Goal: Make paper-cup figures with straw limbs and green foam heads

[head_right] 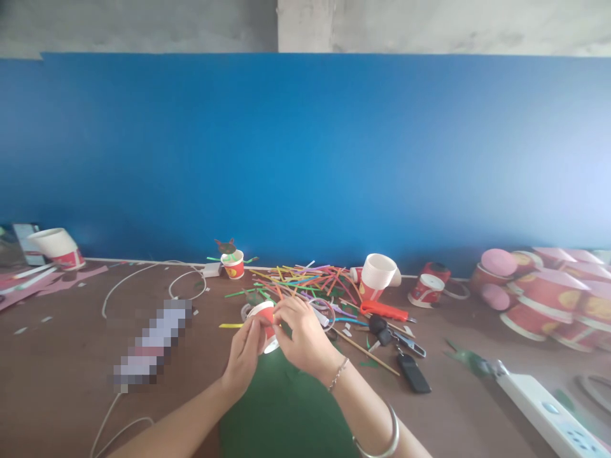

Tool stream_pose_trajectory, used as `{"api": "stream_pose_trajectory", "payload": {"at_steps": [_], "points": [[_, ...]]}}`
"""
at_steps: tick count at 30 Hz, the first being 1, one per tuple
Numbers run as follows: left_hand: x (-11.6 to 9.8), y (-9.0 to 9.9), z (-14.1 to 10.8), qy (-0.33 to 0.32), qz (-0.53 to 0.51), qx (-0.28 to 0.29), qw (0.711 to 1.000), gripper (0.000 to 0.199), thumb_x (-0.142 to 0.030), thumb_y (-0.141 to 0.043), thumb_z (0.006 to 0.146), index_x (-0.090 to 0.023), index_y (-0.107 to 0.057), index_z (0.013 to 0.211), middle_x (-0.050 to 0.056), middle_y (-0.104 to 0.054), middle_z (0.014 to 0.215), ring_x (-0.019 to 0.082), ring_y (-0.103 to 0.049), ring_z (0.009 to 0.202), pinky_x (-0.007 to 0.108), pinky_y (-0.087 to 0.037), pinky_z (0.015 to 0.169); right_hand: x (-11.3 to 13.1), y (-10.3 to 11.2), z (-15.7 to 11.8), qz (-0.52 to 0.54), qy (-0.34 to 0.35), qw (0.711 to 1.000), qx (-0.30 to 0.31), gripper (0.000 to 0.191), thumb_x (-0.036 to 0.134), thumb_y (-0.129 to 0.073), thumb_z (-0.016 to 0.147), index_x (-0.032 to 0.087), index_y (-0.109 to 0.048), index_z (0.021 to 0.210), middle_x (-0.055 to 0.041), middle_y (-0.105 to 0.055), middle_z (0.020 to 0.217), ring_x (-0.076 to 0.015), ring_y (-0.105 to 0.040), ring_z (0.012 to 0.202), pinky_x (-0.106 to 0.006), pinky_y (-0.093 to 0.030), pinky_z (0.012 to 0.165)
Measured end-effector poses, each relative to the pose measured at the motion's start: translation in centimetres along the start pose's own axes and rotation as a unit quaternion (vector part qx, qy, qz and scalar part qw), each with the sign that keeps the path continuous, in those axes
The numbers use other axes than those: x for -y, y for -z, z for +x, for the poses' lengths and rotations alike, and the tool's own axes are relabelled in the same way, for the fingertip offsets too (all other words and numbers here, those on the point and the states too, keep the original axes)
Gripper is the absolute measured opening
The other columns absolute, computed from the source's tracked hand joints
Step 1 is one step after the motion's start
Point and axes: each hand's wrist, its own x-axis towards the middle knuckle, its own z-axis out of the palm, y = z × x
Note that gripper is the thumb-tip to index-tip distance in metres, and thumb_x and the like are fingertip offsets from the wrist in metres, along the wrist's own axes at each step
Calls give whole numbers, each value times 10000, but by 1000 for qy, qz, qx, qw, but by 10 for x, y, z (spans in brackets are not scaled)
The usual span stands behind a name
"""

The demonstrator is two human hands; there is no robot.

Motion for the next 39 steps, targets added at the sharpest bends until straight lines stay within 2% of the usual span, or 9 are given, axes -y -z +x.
{"api": "stream_pose_trajectory", "payload": {"at_steps": [4,8,11,15,22,27,30,36,39], "points": [[-10,-5,-7,81,-74,-2,994,416,-559,-407,863,-167,-547,875,-78,-383,462,43,-281,365,155,-207,353,10,1,-3,-105,37,994,-12,136,92,-452,827,189,-544,805,-61,-614,898,-201,-532,865,-349,-377,771],[-15,-10,-19,114,-119,2,986,468,-598,-378,854,-185,-502,1034,-67,-479,460,33,-268,277,156,-143,304,14,1,-4,-67,27,995,-63,119,99,-445,828,198,-502,793,-59,-605,878,-198,-542,874,-350,-381,791],[-16,-12,-23,124,-146,0,981,518,-611,-394,840,-183,-485,1117,-82,-431,431,34,-251,265,166,-134,302,16,1,-5,-38,44,995,-80,120,90,-453,819,205,-484,802,-56,-600,877,-197,-545,881,-355,-387,799],[-16,-12,-20,120,-162,-27,979,576,-587,-431,837,-216,-408,1278,-104,-343,425,40,-222,279,174,-130,300,23,6,-5,13,70,996,-44,123,85,-477,806,207,-477,822,-57,-596,947,-187,-540,901,-351,-395,816],[-18,-14,-15,169,-136,-16,976,634,-627,-356,833,-245,-372,1339,-60,-467,544,37,-233,302,173,-117,283,27,-1,-6,22,-14,997,74,273,27,-535,664,211,-485,859,-13,-574,862,-183,-510,841,-326,-397,763],[-13,-13,-15,182,-115,-5,977,675,-687,-309,804,-251,-375,1315,-59,-460,562,36,-212,302,185,-114,276,22,-11,-9,35,-8,998,60,259,8,-499,670,207,-462,831,-7,-561,838,-167,-507,816,-316,-390,769],[-7,-10,-15,140,-115,31,983,627,-675,-279,825,-250,-383,1275,-78,-434,512,39,-227,280,179,-115,282,17,-9,-8,64,-44,996,37,270,5,-476,694,213,-448,863,-4,-573,830,-159,-530,803,-321,-395,778],[-7,-10,-13,52,-64,15,996,355,-541,-524,803,-189,-477,806,-58,-516,548,7,-255,314,153,-165,318,5,4,-1,124,-157,980,-7,281,78,-513,716,215,-419,943,23,-595,750,-153,-552,774,-324,-416,777],[-8,-9,-11,37,-22,4,999,348,-511,-517,820,-172,-477,748,-44,-523,578,10,-266,348,160,-191,344,3,9,1,144,-174,974,-5,265,103,-542,716,211,-447,939,21,-610,780,-149,-566,787,-315,-423,779]]}}
